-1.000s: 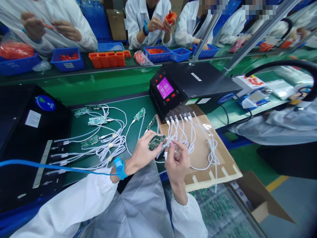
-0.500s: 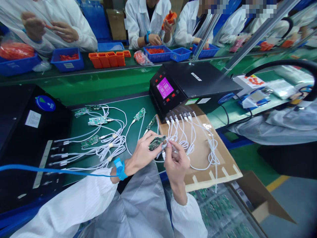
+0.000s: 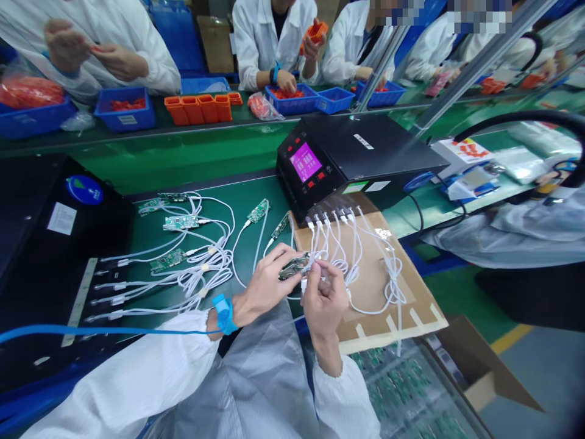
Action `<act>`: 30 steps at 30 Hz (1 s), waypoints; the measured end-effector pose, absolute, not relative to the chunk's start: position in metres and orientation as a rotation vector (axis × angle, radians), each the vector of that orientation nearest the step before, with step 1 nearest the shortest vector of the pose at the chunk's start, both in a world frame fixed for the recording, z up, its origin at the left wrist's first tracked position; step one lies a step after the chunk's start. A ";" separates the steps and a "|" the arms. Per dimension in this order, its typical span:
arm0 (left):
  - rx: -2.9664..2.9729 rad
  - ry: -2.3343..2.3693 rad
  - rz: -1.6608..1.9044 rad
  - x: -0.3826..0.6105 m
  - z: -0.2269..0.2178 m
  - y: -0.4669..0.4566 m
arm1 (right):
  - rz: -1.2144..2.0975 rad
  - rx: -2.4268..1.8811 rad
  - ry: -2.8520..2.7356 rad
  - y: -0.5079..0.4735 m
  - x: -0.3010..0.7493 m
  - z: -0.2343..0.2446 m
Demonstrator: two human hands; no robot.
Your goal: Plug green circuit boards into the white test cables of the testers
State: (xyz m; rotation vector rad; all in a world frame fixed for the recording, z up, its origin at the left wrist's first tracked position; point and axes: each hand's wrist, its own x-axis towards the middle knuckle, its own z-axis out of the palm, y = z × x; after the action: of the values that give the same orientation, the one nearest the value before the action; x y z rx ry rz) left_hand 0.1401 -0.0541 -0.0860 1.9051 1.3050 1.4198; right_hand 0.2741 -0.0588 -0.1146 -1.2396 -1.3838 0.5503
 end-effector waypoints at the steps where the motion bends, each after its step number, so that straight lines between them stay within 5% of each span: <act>1: 1.907 1.299 1.418 0.141 -0.086 -0.054 | 0.555 -1.236 -1.363 -0.059 0.273 -0.115; 30: 2.007 1.225 1.428 0.145 -0.089 -0.058 | 0.784 -1.270 -1.099 -0.061 0.261 -0.107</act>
State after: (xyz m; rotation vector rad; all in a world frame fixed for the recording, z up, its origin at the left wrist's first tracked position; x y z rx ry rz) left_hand 0.1453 -0.0576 -0.0893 2.0065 1.2248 1.4282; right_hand 0.2610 -0.0610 -0.1073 -1.2699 -1.0990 0.7845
